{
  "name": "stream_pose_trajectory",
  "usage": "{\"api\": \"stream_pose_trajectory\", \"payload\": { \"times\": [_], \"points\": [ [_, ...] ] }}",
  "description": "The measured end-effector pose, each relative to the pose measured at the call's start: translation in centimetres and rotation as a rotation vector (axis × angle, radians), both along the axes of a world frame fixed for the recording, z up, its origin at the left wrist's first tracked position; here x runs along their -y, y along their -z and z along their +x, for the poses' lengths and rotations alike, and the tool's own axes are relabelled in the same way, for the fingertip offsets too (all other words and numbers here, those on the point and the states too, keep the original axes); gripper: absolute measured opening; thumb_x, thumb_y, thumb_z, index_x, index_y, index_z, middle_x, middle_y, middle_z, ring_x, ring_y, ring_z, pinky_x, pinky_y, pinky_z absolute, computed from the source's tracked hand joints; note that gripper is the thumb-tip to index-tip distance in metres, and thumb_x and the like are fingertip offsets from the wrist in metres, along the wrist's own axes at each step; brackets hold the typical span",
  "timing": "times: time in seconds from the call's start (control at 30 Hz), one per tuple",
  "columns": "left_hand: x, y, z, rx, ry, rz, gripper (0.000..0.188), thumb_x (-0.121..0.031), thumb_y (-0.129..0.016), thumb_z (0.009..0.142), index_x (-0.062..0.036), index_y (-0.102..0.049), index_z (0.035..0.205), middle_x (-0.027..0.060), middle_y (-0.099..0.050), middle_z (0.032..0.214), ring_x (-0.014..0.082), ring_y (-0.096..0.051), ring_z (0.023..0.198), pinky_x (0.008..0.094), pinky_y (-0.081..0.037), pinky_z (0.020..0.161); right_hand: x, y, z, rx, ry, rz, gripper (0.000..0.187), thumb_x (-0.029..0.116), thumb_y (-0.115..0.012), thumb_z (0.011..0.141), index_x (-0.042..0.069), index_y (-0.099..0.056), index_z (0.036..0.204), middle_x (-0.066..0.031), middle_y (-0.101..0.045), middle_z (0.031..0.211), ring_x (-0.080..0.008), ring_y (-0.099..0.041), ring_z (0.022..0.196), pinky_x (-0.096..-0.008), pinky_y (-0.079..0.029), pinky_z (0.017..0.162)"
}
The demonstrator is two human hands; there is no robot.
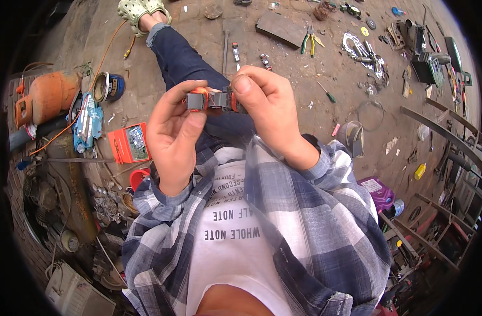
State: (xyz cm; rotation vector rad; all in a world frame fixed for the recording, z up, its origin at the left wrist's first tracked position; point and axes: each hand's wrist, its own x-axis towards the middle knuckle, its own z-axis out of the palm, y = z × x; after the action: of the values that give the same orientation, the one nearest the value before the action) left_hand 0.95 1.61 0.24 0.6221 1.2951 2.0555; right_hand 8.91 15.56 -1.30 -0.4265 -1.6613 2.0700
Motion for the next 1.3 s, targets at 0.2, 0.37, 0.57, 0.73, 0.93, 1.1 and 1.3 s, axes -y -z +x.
{"api": "stream_pose_trajectory", "payload": {
  "times": [0.2,0.37,0.57,0.73,0.93,1.1,1.3],
  "points": [
    [0.4,-0.3,-0.5,0.137,0.081,-0.014,0.048,-0.02,-0.069,0.086,0.0074,-0.051,0.121,0.0115,-0.06,0.113,0.017,-0.057,0.104,0.0308,-0.045,0.092,-0.5,-0.4,0.3,-0.071,-0.02,0.17,0.042,0.041,-0.063,0.089,0.003,-0.054,0.074,0.0005,-0.05,0.065,-0.0053,-0.045,0.058,-0.0217,-0.033,0.052],
    [0.7,-0.2,-0.9,0.336,0.198,-0.055,0.06,-0.033,-0.072,0.082,0.0085,-0.052,0.12,0.0103,-0.061,0.107,0.016,-0.058,0.093,0.0294,-0.046,0.084,-1.0,-0.3,0.2,-0.156,-0.048,0.28,0.045,0.045,-0.062,0.089,0.003,-0.054,0.073,-0.0003,-0.049,0.063,-0.0067,-0.045,0.057,-0.0222,-0.033,0.051],
    [0.7,0.7,-1.3,0.491,0.32,0.024,0.058,-0.032,-0.072,0.083,0.0081,-0.053,0.12,0.012,-0.061,0.11,0.0171,-0.058,0.094,0.0311,-0.046,0.085,-1.3,-0.4,0.2,-0.161,-0.145,0.166,0.048,0.048,-0.054,0.093,0.002,-0.054,0.076,-0.0008,-0.049,0.067,-0.0073,-0.045,0.06,-0.0225,-0.034,0.053],
    [0.3,1.0,-1.2,0.575,0.373,0.071,0.056,-0.032,-0.07,0.084,0.0077,-0.053,0.121,0.0126,-0.06,0.113,0.0183,-0.058,0.098,0.0313,-0.046,0.087,-1.2,0.5,0.2,-0.179,-0.219,-0.072,0.049,0.048,-0.049,0.095,0.002,-0.056,0.081,0.0001,-0.048,0.069,-0.0068,-0.045,0.063,-0.022,-0.034,0.056],
    [0.2,1.3,-1.3,0.5,0.325,0.051,0.055,-0.029,-0.071,0.084,0.0082,-0.053,0.121,0.0124,-0.06,0.112,0.0179,-0.058,0.098,0.0309,-0.047,0.087,-1.9,0.4,0.1,-0.063,-0.224,-0.025,0.049,0.049,-0.051,0.094,0.001,-0.058,0.083,0.0001,-0.052,0.071,-0.0063,-0.045,0.065,-0.0223,-0.035,0.058],
    [0.1,-0.2,-1.0,0.155,0.137,-0.034,0.043,-0.008,-0.071,0.081,0.01,-0.056,0.118,0.0098,-0.058,0.108,0.0156,-0.059,0.097,0.0272,-0.047,0.087,-2.9,-0.7,0.3,0.018,-0.213,0.235,0.038,0.039,-0.063,0.089,0.001,-0.062,0.089,-0.0006,-0.054,0.069,-0.008,-0.048,0.064,-0.0237,-0.037,0.056],
    [-0.3,-1.0,0.0,-0.321,-0.131,-0.147,0.04,0.0,-0.073,0.076,0.0052,-0.061,0.114,0.0121,-0.059,0.105,0.0178,-0.059,0.093,0.028,-0.047,0.081,-2.7,-2.6,0.4,-0.025,0.07,0.762,0.04,0.025,-0.087,0.058,0.003,-0.066,0.085,-0.0051,-0.06,0.069,-0.0137,-0.053,0.058,-0.0238,-0.039,0.051]
  ]
}}
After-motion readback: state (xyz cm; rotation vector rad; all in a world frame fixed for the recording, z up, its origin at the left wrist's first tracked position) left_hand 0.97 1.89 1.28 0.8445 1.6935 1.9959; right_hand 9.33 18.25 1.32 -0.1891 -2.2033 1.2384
